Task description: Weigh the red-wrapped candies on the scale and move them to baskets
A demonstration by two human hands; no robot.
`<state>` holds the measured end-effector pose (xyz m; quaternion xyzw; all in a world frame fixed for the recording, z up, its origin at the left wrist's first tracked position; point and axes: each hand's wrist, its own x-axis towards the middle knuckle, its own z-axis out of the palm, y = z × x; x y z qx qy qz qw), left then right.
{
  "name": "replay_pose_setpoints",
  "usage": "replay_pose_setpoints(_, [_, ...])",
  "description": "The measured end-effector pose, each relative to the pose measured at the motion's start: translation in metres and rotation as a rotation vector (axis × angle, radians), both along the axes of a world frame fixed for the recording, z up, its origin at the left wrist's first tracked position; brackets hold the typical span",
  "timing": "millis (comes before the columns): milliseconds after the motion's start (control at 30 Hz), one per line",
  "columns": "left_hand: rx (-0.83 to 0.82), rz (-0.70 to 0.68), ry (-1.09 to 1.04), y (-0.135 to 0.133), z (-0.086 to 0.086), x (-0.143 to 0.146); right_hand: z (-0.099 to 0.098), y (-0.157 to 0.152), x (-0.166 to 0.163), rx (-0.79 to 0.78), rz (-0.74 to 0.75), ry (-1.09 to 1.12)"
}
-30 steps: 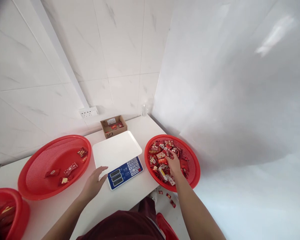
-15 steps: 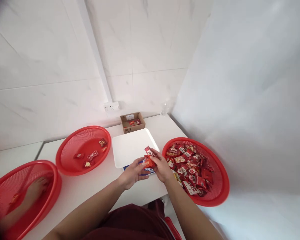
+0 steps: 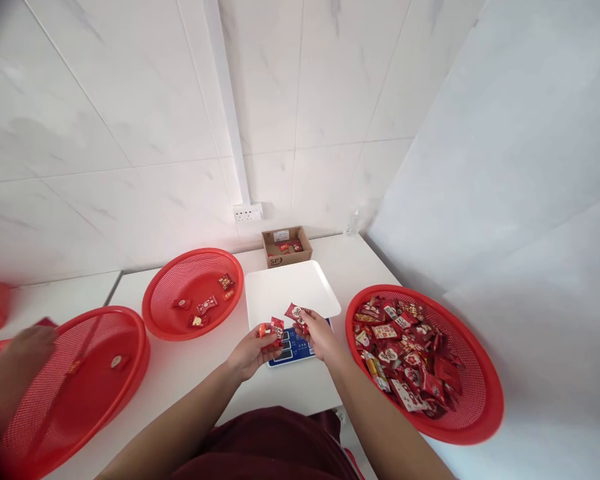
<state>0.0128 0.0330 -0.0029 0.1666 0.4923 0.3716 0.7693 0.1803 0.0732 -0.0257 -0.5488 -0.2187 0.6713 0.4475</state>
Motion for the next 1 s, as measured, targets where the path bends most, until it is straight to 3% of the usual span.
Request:
replay_pose_setpoints(200, [0.008, -0.016, 0.018, -0.009, -0.001, -0.019, -0.016, 0.033, 0.010, 0.085, -0.028, -0.295])
replay_pose_setpoints(433, [0.013, -0.046, 0.025, -0.023, 0.000, -0.034, -0.037, 0.023, 0.025, 0.039, -0.064, -0.445])
replay_pose_setpoints(567, [0.019, -0.094, 0.024, -0.026, 0.000, -0.031, -0.030, 0.025, 0.020, 0.106, 0.005, -0.504])
replay_pose_setpoints(733, [0.032, -0.121, 0.016, -0.026, -0.002, -0.026, -0.006, 0.019, 0.014, 0.303, 0.104, -0.884])
replay_pose_setpoints(800, [0.038, -0.132, 0.015, -0.025, -0.003, -0.024, 0.004, 0.008, 0.009, 0.343, 0.183, -0.833])
replay_pose_setpoints(933, [0.062, -0.172, 0.027, -0.024, -0.003, -0.020, 0.022, -0.016, -0.004, 0.244, 0.589, -0.391])
replay_pose_setpoints(1000, [0.072, -0.190, 0.045, -0.024, -0.003, -0.017, 0.027, -0.023, -0.010, 0.255, 0.690, -0.312])
